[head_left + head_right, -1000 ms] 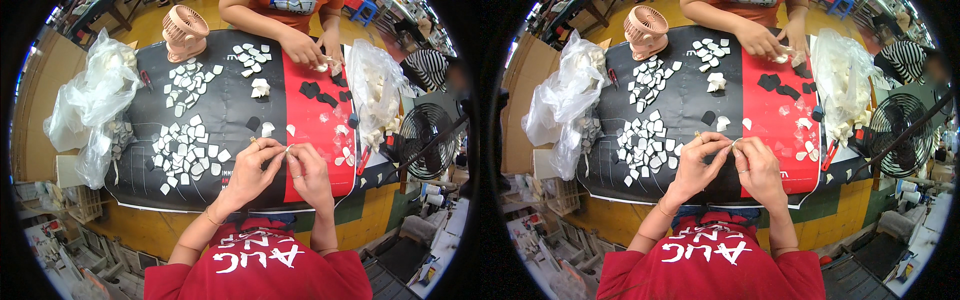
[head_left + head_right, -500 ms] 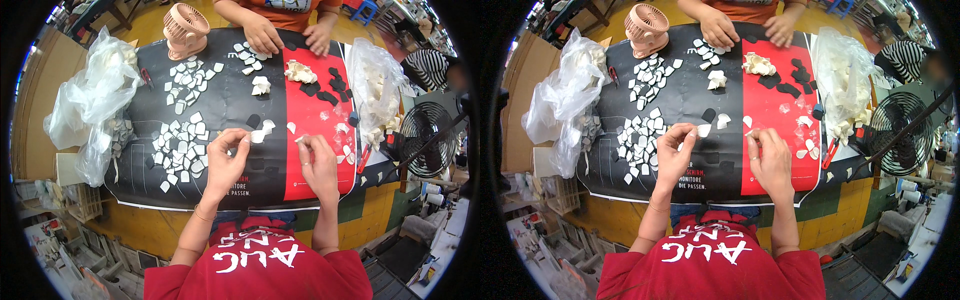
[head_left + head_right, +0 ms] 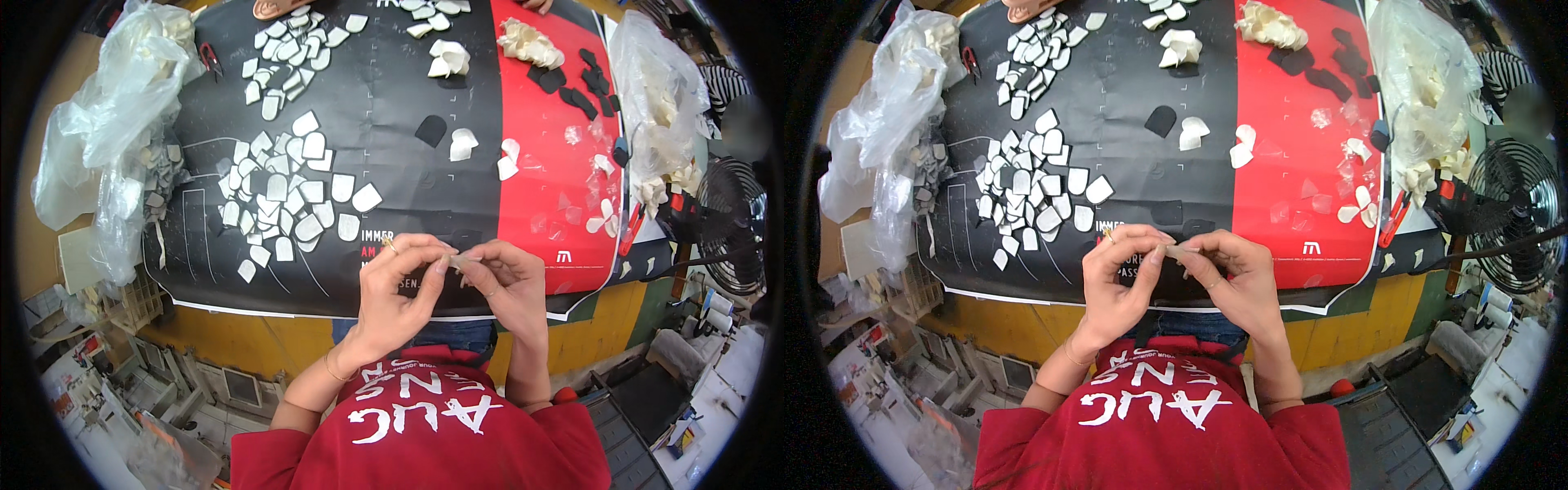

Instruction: The person repeatedly picks small white and black foam pieces from a table, presses them together by hand, and places the assembled pairs back on the table. The person handles the pieces one at a time, occasionally adjusting their position before joining them.

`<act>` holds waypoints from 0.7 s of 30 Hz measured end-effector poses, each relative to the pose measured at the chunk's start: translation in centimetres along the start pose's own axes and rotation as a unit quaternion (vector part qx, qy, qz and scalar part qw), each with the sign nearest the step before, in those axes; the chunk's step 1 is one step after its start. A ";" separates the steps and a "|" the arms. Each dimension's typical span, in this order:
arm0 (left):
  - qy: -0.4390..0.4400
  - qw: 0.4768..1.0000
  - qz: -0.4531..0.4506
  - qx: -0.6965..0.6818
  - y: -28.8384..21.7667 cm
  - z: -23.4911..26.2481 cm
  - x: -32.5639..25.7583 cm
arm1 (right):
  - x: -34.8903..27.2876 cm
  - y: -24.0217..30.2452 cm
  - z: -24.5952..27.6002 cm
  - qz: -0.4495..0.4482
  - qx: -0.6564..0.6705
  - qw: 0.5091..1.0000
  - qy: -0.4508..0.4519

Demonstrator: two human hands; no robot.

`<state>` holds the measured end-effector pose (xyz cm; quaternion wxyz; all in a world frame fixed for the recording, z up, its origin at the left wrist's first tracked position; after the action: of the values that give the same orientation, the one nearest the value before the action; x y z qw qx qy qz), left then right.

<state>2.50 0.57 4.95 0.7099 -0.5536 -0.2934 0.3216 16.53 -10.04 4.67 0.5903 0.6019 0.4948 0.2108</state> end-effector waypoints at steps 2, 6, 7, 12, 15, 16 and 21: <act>0.009 1.000 0.014 -0.004 0.6 -0.3 -1.1 | -0.5 -0.7 0.5 -0.004 -0.063 0.998 -0.007; 0.022 0.965 -0.147 0.215 1.9 -0.4 -1.4 | -1.1 -0.6 1.6 0.016 -0.183 0.982 -0.049; 0.042 0.957 -0.158 0.241 2.2 -0.5 -1.4 | -1.1 -0.3 1.9 0.028 -0.205 0.977 -0.058; 0.066 0.920 -0.176 0.343 2.8 -0.6 -0.7 | -0.2 0.7 1.7 0.023 -0.189 0.974 -0.125; 0.071 0.910 -0.188 0.362 3.1 -0.3 -0.5 | 0.0 0.7 0.5 -0.002 -0.166 0.979 -0.121; 0.068 0.908 -0.190 0.368 3.2 -0.3 -0.6 | 0.2 0.6 0.2 -0.006 -0.186 0.975 -0.119; 0.051 0.895 -0.200 0.396 3.6 -0.6 -1.1 | 1.0 0.3 -0.5 -0.009 -0.270 0.955 -0.124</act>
<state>1.81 0.02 1.25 0.9338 -0.1719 -0.2099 0.2334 16.60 -8.87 4.73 0.7893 0.4374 0.3477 0.2547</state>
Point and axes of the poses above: each hand's wrist, its own x-axis towards the middle knuckle, its own z-axis out of the back of the hand, y = z × x, the point moved 1 cm from there along x, towards the middle knuckle, and after that the axes turned 1 degree about z, right-handed, at the moved point
